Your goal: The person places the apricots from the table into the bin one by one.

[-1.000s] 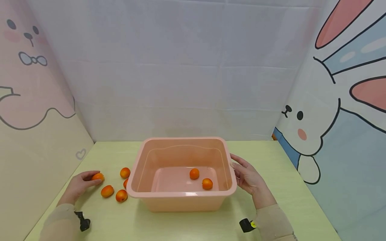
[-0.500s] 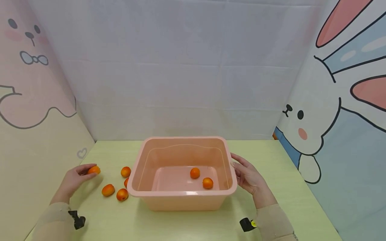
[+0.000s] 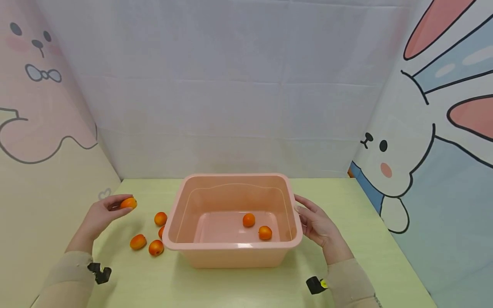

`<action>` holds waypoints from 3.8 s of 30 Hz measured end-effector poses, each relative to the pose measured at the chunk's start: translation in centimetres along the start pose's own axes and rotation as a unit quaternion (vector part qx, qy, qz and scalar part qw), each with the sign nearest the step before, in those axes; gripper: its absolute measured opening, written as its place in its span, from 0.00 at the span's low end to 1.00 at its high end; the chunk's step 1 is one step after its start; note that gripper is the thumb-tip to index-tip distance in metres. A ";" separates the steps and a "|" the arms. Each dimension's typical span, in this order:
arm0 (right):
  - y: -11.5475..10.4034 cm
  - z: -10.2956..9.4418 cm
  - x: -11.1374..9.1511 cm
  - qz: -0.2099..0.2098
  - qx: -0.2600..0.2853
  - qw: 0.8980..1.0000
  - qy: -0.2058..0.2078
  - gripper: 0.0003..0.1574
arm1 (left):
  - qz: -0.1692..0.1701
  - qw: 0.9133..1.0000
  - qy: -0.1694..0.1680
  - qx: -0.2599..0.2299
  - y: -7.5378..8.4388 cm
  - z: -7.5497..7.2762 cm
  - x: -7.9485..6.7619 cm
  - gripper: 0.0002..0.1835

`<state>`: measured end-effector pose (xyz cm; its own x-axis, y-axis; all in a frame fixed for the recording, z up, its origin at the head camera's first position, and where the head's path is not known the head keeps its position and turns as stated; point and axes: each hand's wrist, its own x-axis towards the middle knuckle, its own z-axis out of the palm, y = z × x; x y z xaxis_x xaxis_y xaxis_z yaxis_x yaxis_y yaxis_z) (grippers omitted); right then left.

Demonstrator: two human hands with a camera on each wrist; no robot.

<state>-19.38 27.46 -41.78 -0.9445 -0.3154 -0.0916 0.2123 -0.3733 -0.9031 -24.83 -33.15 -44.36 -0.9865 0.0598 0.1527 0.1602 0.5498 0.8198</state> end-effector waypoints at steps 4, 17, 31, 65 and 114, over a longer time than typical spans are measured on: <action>-0.1 0.0 0.0 0.002 -0.001 1.000 -0.005 0.19 | 0.010 1.000 -0.008 -0.002 1.7 0.2 0.4 0.29; -1.0 -0.2 0.2 0.040 -0.076 0.995 0.053 0.17 | 0.083 0.996 -0.009 -0.005 7.8 1.0 1.1 0.25; -1.8 -0.6 0.6 0.014 -0.204 0.979 0.013 0.42 | 0.167 0.985 -0.020 -0.047 12.7 2.9 1.3 0.22; -2.7 0.9 0.9 0.010 -0.346 0.937 0.046 0.42 | 0.376 0.916 -0.126 -0.054 25.2 6.9 5.4 0.21; -2.6 0.2 0.9 0.010 -0.335 0.941 0.046 0.42 | 0.142 0.896 -0.422 -0.014 21.7 23.3 9.7 0.19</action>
<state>-20.74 27.92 -39.45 -0.9665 -0.2275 -0.1191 0.0534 0.2758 -0.9597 -31.74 -1.24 -37.98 -0.5797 0.8082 -0.1040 0.3981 0.3923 0.8292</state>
